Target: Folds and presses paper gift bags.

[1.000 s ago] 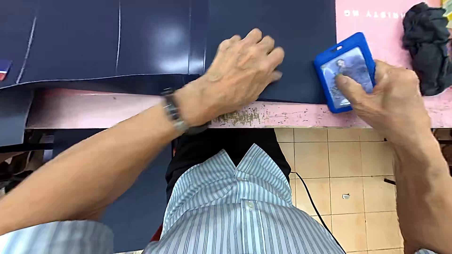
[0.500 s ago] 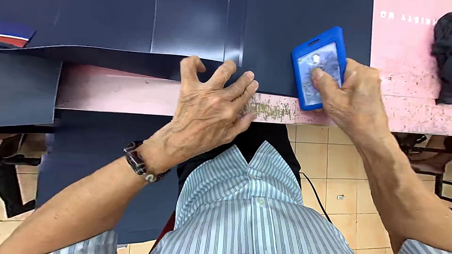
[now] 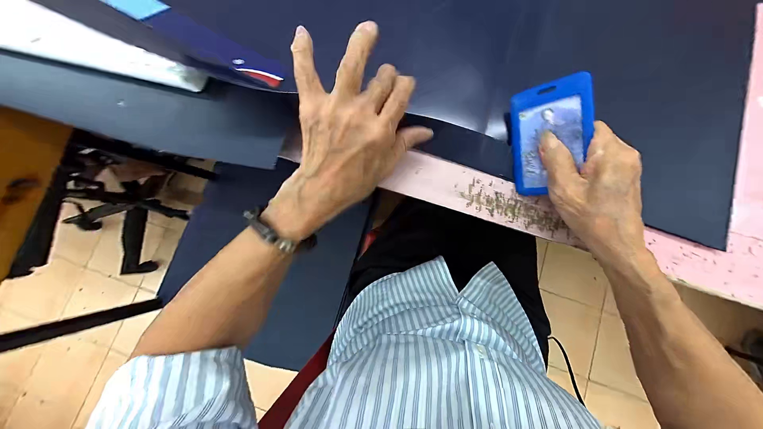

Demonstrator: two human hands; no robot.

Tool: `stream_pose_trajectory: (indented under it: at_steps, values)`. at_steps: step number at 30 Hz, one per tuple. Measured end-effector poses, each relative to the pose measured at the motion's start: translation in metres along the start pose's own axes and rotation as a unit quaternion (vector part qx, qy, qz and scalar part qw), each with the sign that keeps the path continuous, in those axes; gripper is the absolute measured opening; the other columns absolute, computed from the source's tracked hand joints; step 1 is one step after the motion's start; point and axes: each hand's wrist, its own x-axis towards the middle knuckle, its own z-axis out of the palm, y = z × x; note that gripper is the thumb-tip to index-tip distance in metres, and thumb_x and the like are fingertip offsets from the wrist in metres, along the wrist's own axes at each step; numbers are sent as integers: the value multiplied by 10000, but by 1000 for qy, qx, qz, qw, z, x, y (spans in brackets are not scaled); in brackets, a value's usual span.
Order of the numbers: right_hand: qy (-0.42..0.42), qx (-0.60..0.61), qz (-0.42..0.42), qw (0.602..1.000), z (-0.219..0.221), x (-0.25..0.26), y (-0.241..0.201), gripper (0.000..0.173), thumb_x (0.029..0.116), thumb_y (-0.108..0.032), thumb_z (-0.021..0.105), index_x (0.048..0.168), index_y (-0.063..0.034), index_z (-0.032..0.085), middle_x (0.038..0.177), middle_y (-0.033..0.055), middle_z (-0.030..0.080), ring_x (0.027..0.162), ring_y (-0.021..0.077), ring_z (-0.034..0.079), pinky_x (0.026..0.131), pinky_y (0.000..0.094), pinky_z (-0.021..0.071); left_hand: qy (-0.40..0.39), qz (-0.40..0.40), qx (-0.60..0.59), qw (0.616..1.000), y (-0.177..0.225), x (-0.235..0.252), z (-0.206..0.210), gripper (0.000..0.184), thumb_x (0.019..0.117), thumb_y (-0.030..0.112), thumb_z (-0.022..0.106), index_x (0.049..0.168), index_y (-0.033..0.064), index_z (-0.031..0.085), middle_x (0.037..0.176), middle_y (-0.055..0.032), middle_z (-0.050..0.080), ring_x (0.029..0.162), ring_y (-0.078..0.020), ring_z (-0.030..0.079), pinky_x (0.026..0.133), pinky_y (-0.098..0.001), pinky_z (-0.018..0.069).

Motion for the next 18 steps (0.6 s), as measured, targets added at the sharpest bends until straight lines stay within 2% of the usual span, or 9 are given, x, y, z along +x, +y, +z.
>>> stream_pose_trajectory:
  at_steps: [1,3,6,8,10,12,14,16,18]
  values:
    - [-5,-3,-5,1000,-5,-1,5,478,1059,-451,482,1151,1,606,868,182,661,776,337,670,664,561,504,-5,-21,-16,1000,-8,-2,5,422,1079,377,460,1142,41,708,1151,-177,725,1259,-442,587,1115,-754,230]
    - [-10,-8,-7,1000,-20,-7,20,507,1048,-454,497,1167,24,617,911,210,672,818,346,678,715,582,511,32,-9,-59,998,-4,-1,17,378,1067,293,480,929,31,715,910,-150,730,933,-339,708,1037,-641,377]
    - [-9,-14,-11,1000,-49,-24,67,588,1027,-486,496,1189,65,617,934,217,675,828,240,677,748,465,540,44,43,-100,993,41,7,24,296,1037,216,524,886,53,718,814,-101,700,775,-264,685,908,-535,453]
    - [-31,-11,-10,999,-66,-29,91,613,1028,-498,493,1240,68,595,989,199,677,866,150,677,786,371,558,9,65,-100,993,55,17,28,259,1055,216,511,982,92,726,879,-91,695,828,-264,670,858,-484,452]
    - [-60,-19,-69,996,-73,-23,94,595,1038,-478,498,1224,78,601,974,201,680,866,138,679,785,345,559,-44,56,-79,994,50,27,32,296,1078,296,463,1108,143,715,1048,-136,676,1014,-343,653,896,-562,440]
    - [-99,-41,-212,971,-74,-9,81,511,1048,-416,503,1082,71,654,873,200,686,800,226,683,709,424,538,-70,66,-86,992,40,38,39,311,1065,348,470,1119,153,706,1178,-155,649,1126,-374,612,864,-554,437]
    - [-131,-63,-363,920,-68,9,62,404,1045,-317,485,1009,-8,743,889,152,724,834,301,678,719,500,500,-101,88,-108,985,35,44,42,311,1055,355,491,1113,126,693,1286,-157,628,1216,-363,581,900,-530,444]
    - [-127,-79,-467,872,-57,26,42,331,1003,-193,463,934,-66,761,862,105,729,816,309,660,685,492,444,-105,109,-115,982,35,46,45,322,1054,354,481,1116,112,684,1328,-161,617,1251,-361,567,924,-519,449]
    - [-123,-62,-513,847,-44,36,32,283,955,-121,482,875,-85,751,812,76,713,782,274,645,687,462,420,-84,119,-104,984,36,42,43,334,1055,347,483,1141,111,702,1314,-158,642,1225,-356,599,925,-515,474]
